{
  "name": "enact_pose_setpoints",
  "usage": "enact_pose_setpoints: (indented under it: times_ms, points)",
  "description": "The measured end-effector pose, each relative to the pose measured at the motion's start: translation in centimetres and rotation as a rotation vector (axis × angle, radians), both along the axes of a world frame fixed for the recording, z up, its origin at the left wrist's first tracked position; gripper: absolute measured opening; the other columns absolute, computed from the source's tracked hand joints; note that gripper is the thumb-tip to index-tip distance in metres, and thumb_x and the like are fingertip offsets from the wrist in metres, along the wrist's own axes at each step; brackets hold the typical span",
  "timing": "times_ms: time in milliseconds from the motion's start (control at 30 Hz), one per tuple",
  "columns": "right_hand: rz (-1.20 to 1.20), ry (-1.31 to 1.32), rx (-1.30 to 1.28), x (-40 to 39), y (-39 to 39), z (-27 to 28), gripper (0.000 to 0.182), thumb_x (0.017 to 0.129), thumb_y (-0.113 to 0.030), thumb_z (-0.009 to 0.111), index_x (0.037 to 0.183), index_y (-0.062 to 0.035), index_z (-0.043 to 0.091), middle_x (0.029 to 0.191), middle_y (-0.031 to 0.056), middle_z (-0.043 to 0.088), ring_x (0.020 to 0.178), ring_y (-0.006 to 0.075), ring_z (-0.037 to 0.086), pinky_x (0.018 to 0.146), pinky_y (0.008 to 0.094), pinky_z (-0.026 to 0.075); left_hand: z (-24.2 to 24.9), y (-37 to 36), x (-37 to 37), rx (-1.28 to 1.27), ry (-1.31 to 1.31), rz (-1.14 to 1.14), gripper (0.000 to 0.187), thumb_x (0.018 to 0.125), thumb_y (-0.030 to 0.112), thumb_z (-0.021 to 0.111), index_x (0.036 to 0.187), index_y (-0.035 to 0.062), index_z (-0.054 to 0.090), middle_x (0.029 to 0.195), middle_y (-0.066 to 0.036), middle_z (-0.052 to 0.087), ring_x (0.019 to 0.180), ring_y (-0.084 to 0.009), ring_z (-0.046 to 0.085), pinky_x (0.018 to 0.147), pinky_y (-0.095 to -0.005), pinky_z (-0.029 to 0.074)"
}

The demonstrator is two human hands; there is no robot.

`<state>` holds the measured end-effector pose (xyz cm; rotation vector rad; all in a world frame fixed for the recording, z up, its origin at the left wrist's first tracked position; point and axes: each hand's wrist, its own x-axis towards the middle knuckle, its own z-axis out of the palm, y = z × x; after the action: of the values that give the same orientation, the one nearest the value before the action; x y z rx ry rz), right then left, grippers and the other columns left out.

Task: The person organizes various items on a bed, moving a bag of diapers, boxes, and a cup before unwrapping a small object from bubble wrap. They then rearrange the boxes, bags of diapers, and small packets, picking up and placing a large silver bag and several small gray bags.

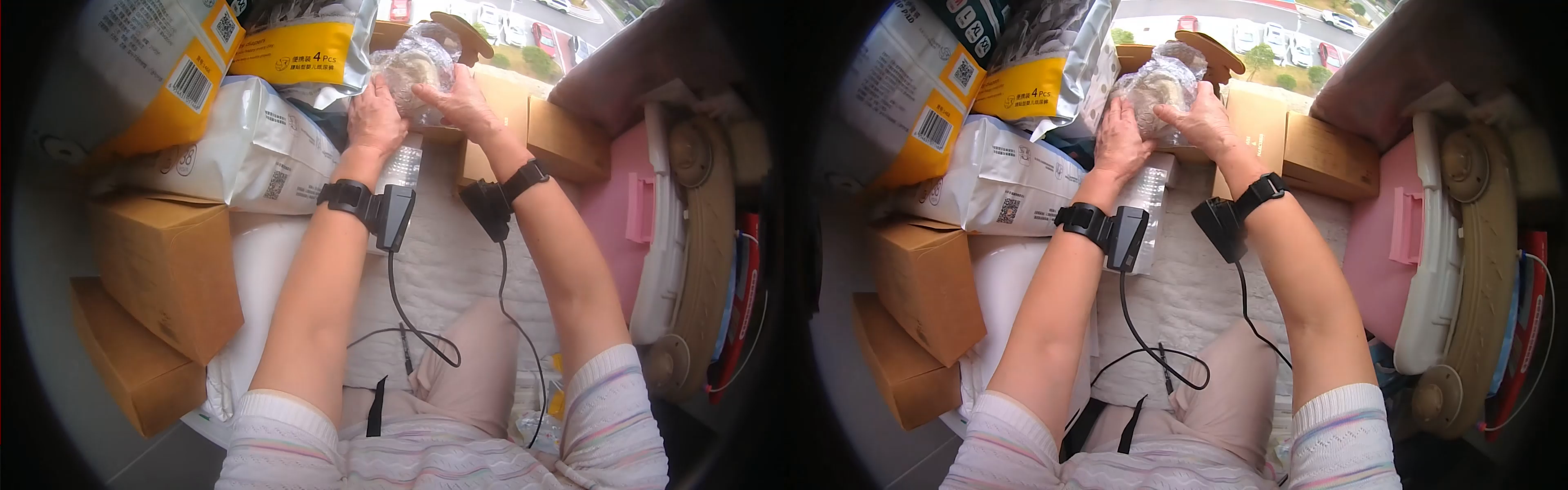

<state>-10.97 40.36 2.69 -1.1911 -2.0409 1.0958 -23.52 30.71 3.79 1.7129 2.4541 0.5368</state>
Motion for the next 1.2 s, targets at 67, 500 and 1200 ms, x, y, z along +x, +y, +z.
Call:
enact_pose_setpoints:
  times_ms: [67, 500, 1200]
  points:
    - [-0.060, -0.026, -0.084, -0.8, -0.1, 0.3, 0.071, 0.068, -0.040, 0.071, 0.110, 0.0070, 0.038, 0.101, 0.0222, 0.054, 0.092, 0.0293, 0.054, 0.074, 0.0332, 0.044, -0.5, 0.3, -0.4, 0.016, 0.022, 0.005, 0.067, 0.073, 0.017, 0.061, 0.129, -0.0032, 0.029, 0.131, -0.020, 0.035, 0.121, -0.0320, 0.036, 0.102, -0.0374, 0.027]
    - [-0.175, 0.030, -0.263, -1.1, -0.1, -0.1, 0.068, 0.070, -0.038, 0.068, 0.108, 0.0110, 0.039, 0.097, 0.0271, 0.057, 0.083, 0.0326, 0.062, 0.069, 0.0358, 0.051, -1.5, 1.1, 0.5, 0.094, 0.226, 0.021, 0.054, 0.074, 0.008, 0.057, 0.124, -0.0008, 0.038, 0.129, -0.021, 0.035, 0.120, -0.0354, 0.034, 0.100, -0.0386, 0.030]
    - [0.270, 0.218, -0.428, 4.6, -0.4, 5.2, 0.074, 0.071, -0.050, 0.068, 0.120, -0.0036, 0.038, 0.092, 0.0124, 0.059, 0.071, 0.0171, 0.064, 0.052, 0.0247, 0.052, 6.8, 3.1, -1.8, -0.042, -0.584, -0.225, 0.041, 0.066, 0.002, 0.060, 0.107, 0.0022, 0.060, 0.086, -0.006, 0.065, 0.076, -0.0138, 0.059, 0.073, -0.0261, 0.047]
